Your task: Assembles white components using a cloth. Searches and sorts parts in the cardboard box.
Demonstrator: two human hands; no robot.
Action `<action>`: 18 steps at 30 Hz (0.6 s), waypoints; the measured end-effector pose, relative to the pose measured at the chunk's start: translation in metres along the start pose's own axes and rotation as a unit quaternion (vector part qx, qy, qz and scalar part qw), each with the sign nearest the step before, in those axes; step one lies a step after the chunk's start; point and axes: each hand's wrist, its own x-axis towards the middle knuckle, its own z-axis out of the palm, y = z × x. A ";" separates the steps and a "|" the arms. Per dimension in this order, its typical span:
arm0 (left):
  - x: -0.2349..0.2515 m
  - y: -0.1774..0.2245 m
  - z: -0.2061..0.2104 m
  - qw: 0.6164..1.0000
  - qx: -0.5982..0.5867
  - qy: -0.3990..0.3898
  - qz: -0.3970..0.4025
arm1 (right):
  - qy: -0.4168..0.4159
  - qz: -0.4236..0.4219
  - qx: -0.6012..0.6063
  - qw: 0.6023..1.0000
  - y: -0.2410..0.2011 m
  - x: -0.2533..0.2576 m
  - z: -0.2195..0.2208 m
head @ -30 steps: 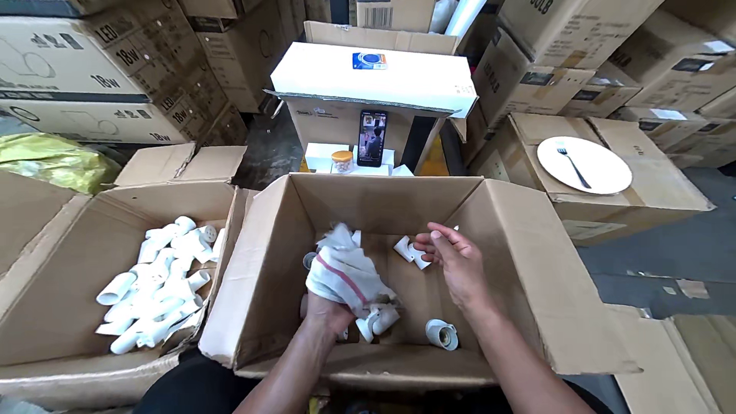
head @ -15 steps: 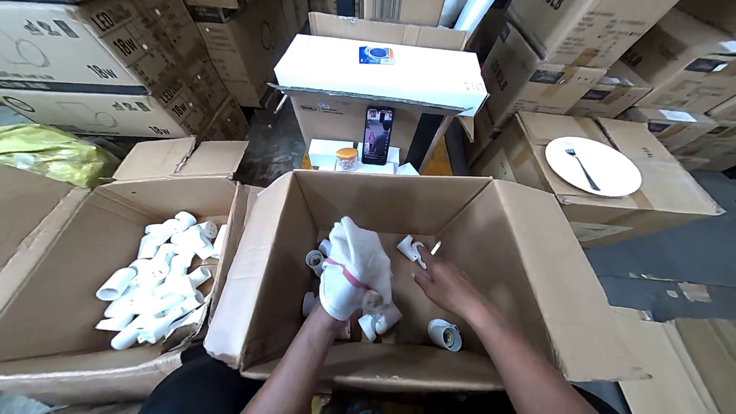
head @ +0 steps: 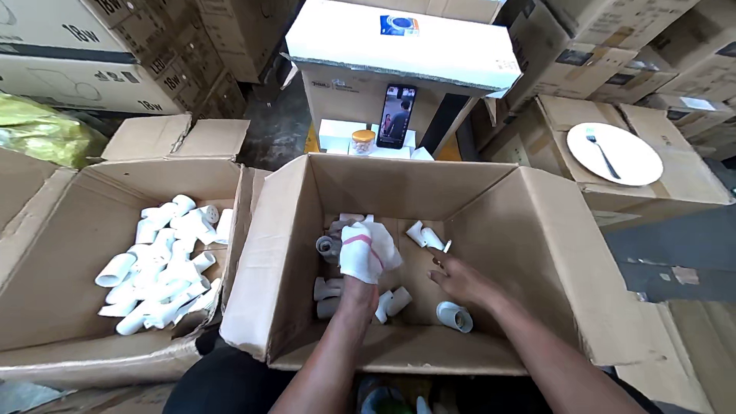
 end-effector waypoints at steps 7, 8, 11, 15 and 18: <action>0.007 0.007 0.003 0.996 0.030 0.078 0.028 | -0.081 -0.024 -0.180 0.980 0.039 0.042 0.024; 0.006 0.006 0.001 0.995 0.032 0.086 0.030 | -0.093 -0.036 -0.244 0.965 0.044 0.054 0.030; 0.008 -0.001 -0.006 0.993 0.039 0.110 0.032 | -0.138 -0.096 -0.279 0.946 0.048 0.081 0.061; 0.012 -0.001 -0.007 0.993 0.018 0.113 0.037 | -0.155 -0.138 -0.222 0.953 0.053 0.109 0.123; 0.008 0.001 -0.006 0.993 0.015 0.111 0.020 | -0.167 -0.150 -0.216 0.950 0.055 0.112 0.144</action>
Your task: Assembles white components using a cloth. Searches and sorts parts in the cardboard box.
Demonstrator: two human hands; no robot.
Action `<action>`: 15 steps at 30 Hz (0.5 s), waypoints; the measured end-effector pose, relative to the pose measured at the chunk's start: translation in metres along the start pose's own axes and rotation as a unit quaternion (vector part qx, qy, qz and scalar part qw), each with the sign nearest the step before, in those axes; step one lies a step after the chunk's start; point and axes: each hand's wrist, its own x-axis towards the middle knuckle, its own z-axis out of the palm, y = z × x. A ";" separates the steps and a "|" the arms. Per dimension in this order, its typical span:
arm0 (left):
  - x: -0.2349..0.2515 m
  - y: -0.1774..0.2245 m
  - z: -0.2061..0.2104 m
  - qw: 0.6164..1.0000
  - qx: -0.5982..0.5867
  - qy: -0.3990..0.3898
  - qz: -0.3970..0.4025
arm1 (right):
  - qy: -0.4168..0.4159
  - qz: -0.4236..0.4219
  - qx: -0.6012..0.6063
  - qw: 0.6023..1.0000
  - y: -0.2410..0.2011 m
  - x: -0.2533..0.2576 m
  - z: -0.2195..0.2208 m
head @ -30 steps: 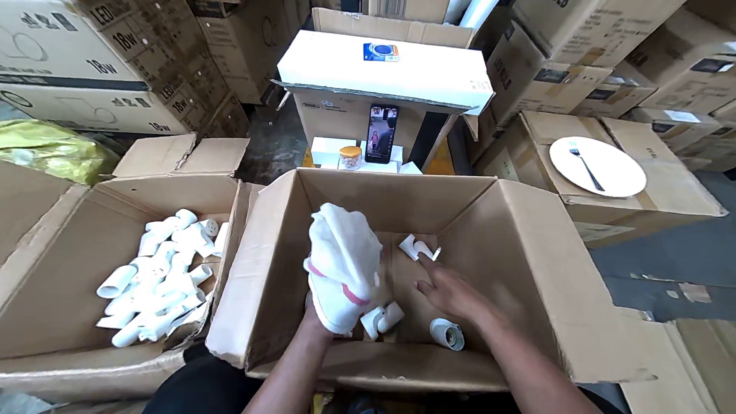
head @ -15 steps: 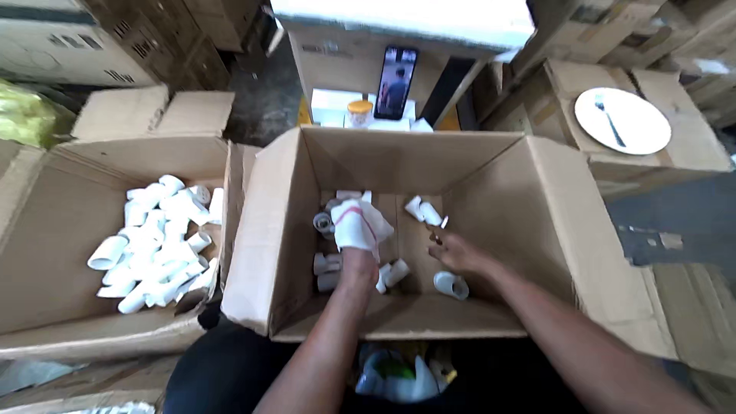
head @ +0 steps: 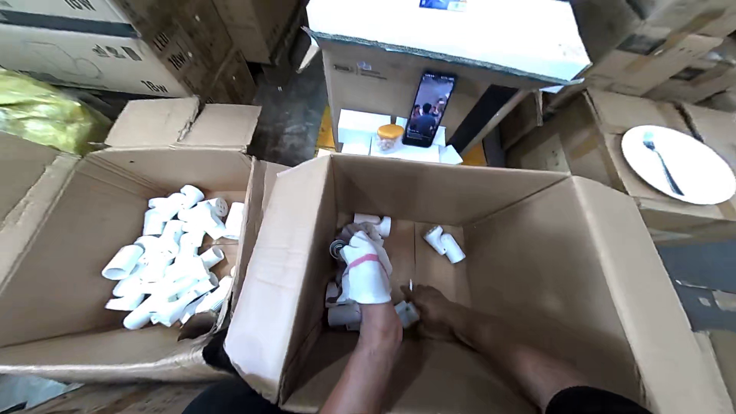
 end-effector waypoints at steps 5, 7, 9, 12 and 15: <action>0.000 -0.005 -0.004 1.000 -0.004 -0.013 -0.008 | -0.038 0.029 -0.029 0.998 -0.010 -0.005 0.006; 0.001 -0.005 -0.002 1.000 -0.003 -0.006 -0.012 | -0.035 0.029 -0.038 0.998 -0.005 -0.007 0.013; -0.002 0.009 0.012 0.999 0.014 0.026 -0.034 | -0.042 0.028 -0.041 0.998 -0.001 -0.010 0.015; -0.007 0.035 0.028 0.995 0.054 0.040 -0.069 | -0.046 0.015 -0.025 0.999 0.001 -0.010 0.008; 0.004 -0.001 0.002 1.000 0.020 -0.002 -0.015 | -0.046 0.057 0.076 0.994 -0.002 -0.008 -0.024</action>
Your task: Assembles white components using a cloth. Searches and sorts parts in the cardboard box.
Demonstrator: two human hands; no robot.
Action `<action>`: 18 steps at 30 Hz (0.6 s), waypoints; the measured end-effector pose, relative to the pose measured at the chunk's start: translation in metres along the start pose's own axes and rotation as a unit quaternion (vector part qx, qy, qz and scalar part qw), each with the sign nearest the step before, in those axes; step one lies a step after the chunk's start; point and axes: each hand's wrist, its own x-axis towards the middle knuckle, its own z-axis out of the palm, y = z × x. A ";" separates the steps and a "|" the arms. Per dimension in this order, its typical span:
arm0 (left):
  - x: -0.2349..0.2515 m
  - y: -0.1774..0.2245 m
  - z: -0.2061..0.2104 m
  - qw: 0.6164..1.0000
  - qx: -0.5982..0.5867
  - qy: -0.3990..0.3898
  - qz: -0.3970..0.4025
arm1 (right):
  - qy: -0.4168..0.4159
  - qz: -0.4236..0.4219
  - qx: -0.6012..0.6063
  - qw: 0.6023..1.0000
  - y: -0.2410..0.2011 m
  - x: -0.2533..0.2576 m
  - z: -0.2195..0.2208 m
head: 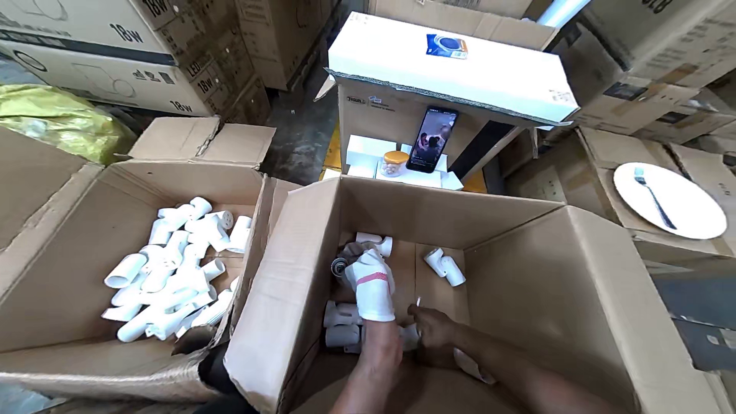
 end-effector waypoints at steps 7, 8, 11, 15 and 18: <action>0.004 -0.002 -0.001 0.993 0.101 -0.031 0.047 | 0.236 -0.016 0.240 0.942 -0.031 -0.116 -0.113; 0.003 0.000 0.000 0.990 0.121 -0.043 0.051 | 0.276 -0.030 0.298 0.913 -0.039 -0.142 -0.125; -0.007 -0.002 -0.006 0.969 0.204 -0.122 0.059 | 0.407 -0.109 0.431 0.798 -0.057 -0.210 -0.136; -0.038 -0.004 -0.016 0.935 0.260 -0.228 0.077 | 0.468 -0.181 0.540 0.676 -0.064 -0.232 -0.104; -0.048 -0.004 -0.014 0.921 0.307 -0.204 0.122 | 0.438 -0.178 0.587 0.657 -0.072 -0.228 -0.086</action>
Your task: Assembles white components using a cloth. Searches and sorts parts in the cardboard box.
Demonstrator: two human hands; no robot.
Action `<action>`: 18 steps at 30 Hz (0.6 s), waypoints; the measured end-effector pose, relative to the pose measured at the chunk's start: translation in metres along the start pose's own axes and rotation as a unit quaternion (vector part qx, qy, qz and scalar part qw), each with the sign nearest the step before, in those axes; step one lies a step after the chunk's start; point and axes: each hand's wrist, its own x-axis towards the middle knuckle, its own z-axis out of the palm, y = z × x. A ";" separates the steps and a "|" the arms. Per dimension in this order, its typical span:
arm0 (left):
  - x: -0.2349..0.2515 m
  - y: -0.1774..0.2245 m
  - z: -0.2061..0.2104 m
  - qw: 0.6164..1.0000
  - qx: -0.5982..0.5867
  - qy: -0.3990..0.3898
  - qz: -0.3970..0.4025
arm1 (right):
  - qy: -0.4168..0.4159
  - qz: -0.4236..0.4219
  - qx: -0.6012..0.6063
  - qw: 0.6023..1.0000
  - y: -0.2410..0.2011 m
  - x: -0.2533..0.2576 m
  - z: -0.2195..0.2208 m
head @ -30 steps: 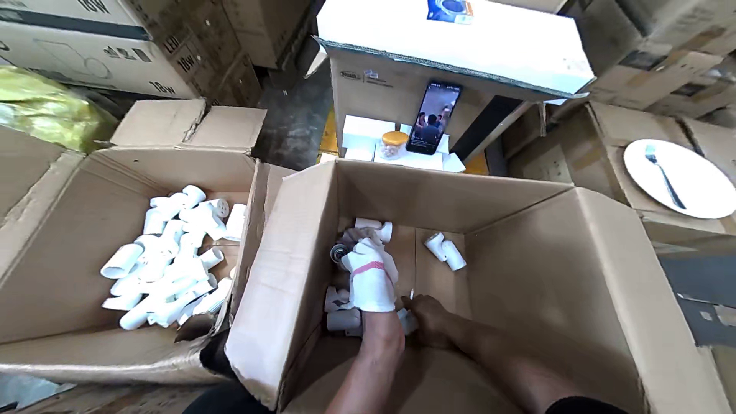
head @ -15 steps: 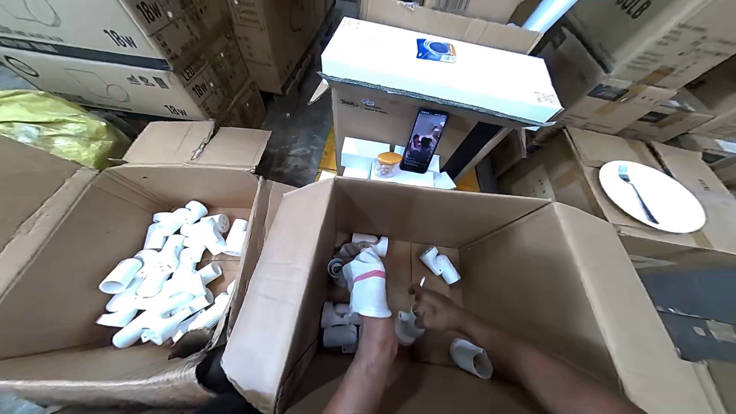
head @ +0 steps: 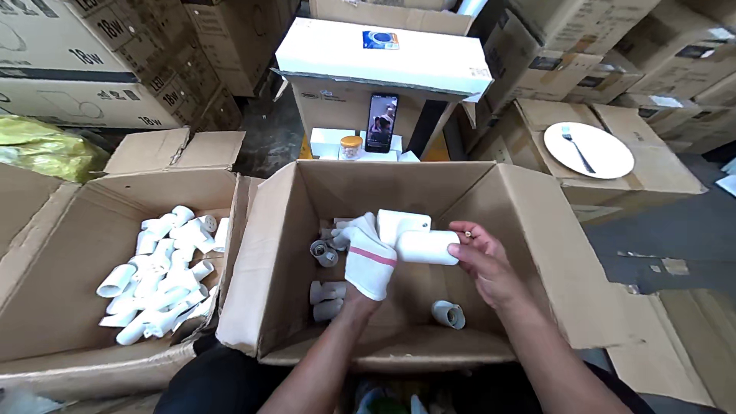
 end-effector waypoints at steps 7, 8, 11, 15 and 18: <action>-0.004 0.007 0.006 0.990 0.081 -0.015 0.112 | -0.031 0.000 0.014 0.999 -0.001 0.011 -0.015; 0.002 0.011 0.010 0.978 0.157 -0.017 0.139 | -0.020 -0.003 0.022 1.000 -0.002 0.013 -0.015; 0.007 0.023 0.021 0.928 0.329 -0.054 0.169 | 0.060 -0.006 0.049 0.997 -0.001 0.018 -0.004; 0.002 0.012 0.027 0.933 0.310 -0.095 0.155 | 0.171 0.009 0.120 0.978 0.002 0.017 0.014; -0.003 -0.008 0.020 0.944 0.276 -0.118 0.139 | 0.226 0.026 0.149 0.962 0.008 0.022 0.018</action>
